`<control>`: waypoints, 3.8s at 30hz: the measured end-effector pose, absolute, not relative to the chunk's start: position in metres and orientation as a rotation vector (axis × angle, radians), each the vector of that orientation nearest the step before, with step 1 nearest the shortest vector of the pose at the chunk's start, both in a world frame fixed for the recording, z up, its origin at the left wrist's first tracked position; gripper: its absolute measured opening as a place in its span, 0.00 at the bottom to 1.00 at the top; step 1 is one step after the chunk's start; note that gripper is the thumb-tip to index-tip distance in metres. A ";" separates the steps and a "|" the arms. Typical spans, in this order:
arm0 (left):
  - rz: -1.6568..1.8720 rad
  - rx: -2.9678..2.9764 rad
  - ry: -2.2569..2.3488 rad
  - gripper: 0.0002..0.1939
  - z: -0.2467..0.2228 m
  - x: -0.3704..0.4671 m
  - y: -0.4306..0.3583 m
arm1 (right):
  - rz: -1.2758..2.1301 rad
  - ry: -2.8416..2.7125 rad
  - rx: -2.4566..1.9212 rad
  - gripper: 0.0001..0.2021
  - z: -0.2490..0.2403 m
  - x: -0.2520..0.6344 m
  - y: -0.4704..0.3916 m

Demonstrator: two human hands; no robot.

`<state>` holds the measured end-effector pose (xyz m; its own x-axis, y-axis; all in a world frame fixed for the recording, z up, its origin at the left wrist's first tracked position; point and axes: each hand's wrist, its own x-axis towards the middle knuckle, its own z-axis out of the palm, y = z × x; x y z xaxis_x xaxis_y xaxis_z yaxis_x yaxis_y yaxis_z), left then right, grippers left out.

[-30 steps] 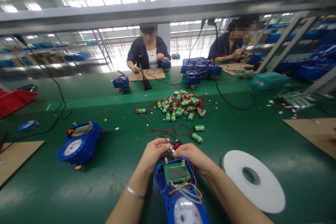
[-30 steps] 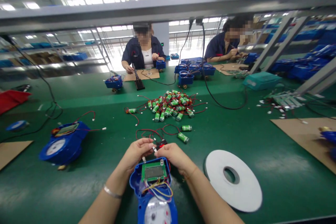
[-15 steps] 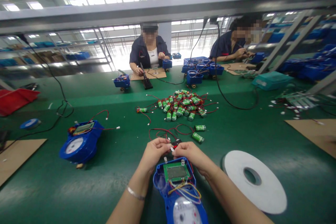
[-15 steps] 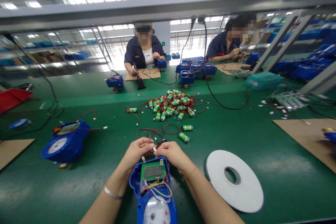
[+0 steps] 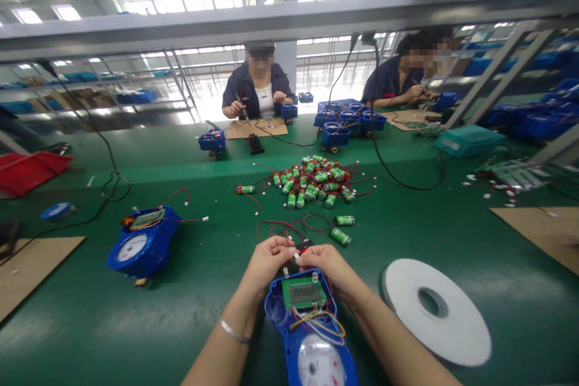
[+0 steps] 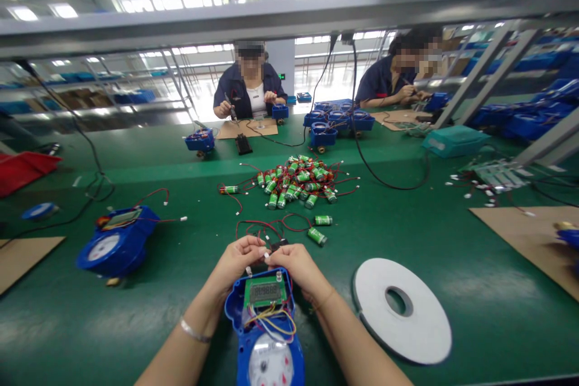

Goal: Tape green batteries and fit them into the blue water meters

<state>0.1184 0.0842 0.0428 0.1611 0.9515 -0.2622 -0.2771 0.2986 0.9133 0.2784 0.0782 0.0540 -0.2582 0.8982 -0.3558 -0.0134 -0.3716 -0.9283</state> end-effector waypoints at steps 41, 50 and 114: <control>0.873 0.737 1.103 0.28 0.054 0.085 -0.011 | 1.711 -0.820 -1.020 0.26 0.053 0.293 0.005; 0.890 0.749 1.076 0.28 0.051 0.084 -0.012 | 1.710 -0.815 -0.987 0.26 0.048 0.292 0.006; 0.927 0.706 1.093 0.28 0.048 0.088 -0.014 | 1.698 -0.808 -0.996 0.26 0.049 0.292 0.004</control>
<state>0.0883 -0.0141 0.0476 0.1741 0.8903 -0.4209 -0.2699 0.4542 0.8490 0.2916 0.0039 0.0488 -0.1938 0.9490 -0.2486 -0.4056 -0.3082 -0.8605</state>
